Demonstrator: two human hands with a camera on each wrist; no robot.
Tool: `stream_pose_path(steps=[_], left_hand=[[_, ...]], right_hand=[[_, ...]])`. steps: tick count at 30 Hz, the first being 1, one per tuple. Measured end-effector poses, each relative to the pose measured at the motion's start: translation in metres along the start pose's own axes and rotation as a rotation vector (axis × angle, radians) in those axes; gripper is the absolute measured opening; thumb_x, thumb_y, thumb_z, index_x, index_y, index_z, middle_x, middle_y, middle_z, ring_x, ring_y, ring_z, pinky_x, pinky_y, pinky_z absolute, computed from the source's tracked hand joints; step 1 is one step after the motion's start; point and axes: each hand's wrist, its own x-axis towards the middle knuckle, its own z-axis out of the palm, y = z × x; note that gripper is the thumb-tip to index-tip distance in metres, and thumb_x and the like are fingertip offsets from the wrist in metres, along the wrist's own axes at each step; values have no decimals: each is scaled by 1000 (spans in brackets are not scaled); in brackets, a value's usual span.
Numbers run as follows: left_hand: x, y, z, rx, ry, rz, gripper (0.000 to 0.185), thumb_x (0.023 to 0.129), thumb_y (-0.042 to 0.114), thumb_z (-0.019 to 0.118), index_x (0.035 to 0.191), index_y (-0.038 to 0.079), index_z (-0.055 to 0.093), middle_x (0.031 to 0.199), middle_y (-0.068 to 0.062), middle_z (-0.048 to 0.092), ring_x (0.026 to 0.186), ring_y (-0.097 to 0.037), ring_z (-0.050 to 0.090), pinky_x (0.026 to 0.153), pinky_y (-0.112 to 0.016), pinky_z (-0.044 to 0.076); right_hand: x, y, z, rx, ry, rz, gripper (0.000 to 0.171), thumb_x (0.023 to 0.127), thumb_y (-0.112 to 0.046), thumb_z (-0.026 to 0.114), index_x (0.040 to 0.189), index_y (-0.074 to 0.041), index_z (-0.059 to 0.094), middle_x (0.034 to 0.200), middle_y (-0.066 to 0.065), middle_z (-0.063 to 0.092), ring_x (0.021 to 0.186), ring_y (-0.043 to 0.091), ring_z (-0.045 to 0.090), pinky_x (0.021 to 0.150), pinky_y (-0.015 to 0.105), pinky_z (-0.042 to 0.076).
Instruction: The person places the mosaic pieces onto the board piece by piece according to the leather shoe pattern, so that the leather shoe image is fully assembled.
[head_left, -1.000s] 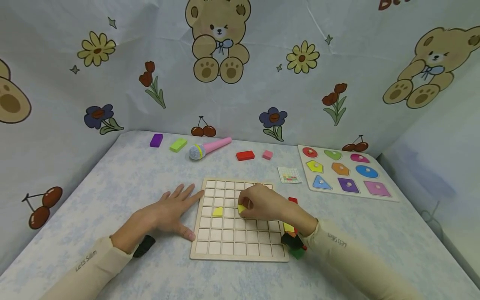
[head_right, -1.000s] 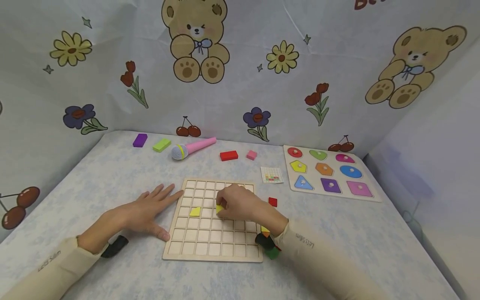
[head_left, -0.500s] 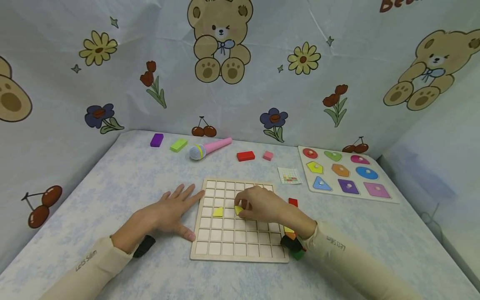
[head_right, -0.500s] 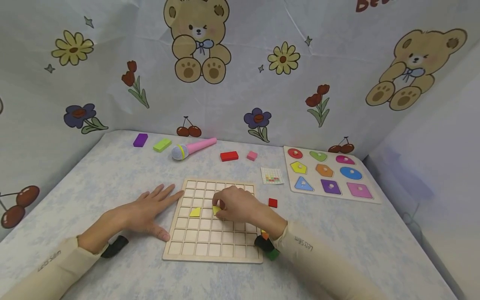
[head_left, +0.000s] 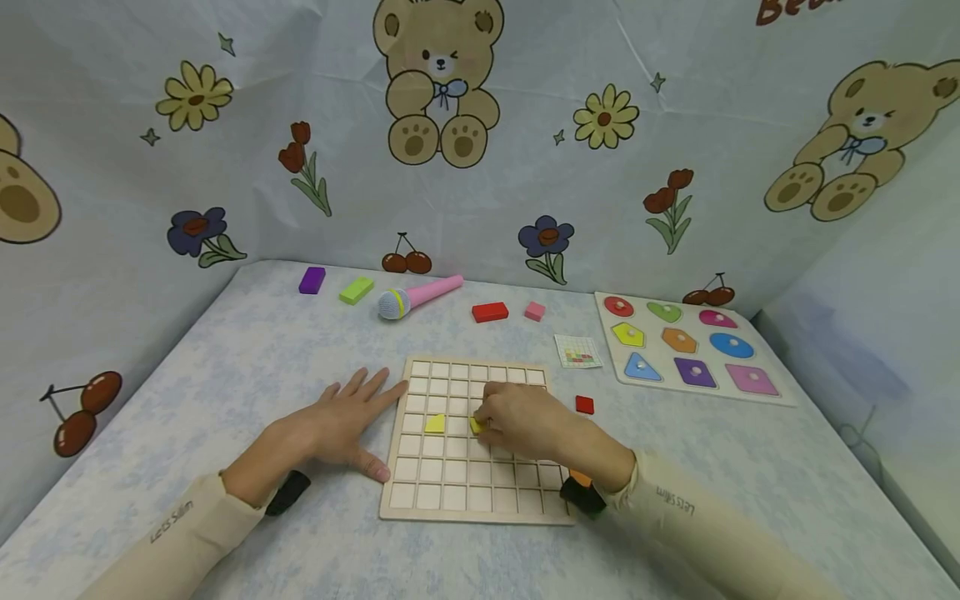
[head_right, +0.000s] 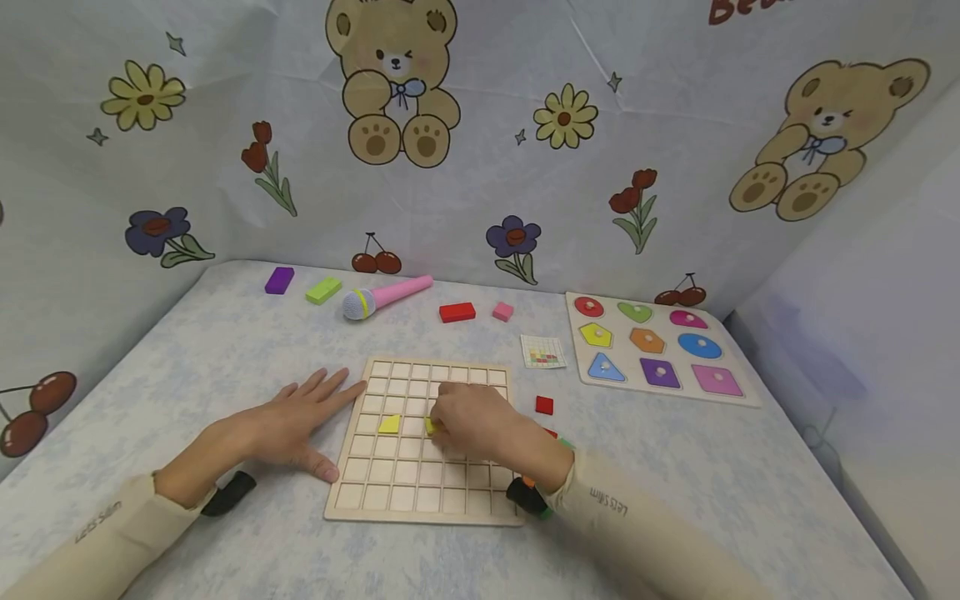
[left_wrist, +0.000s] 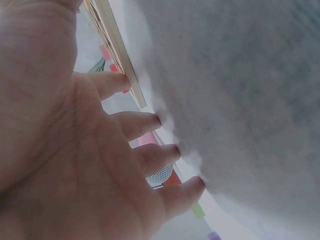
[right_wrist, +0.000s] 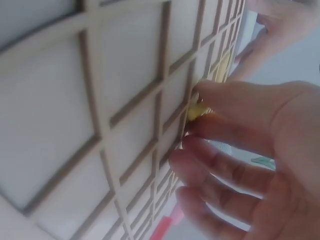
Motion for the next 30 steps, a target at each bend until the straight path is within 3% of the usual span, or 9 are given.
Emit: stream_pose_path(steps=[7,16,20,30], left_hand=[[0,0,0,-4,-5,0,122,70,60,81,162,15,16,167,-23,3,152,-50,-2,114,-75,6],[0,-1,1,-4,3,-2,122,69,60,81,162,15,16,167,-23,4,152,-49,-2,114,-75,6],[1,-1,2,-2,6,-4,122,69,60,81,162,15,16,167,-22,4,152,-49,-1,114,-75,7],[0,0,-1,8,-9,-4,123,70,62,81,162,16,15,168,-22,3,152,-49,-1,115,-74,7]], right_hand=[[1,2,-1,75,23,24,17,91,-29,76,105,-20,76,96,-6,66,83,8,58,68,27,51],[6,3,1,103,30,6,10,93,-23,73,103,-20,72,88,-9,62,73,8,54,58,24,47],[5,5,-1,126,20,13,15,93,-25,73,107,-19,72,90,-9,66,75,7,56,62,24,48],[-33,36,-10,276,35,94,28,94,-31,72,117,-15,71,93,-11,68,81,6,59,67,22,51]])
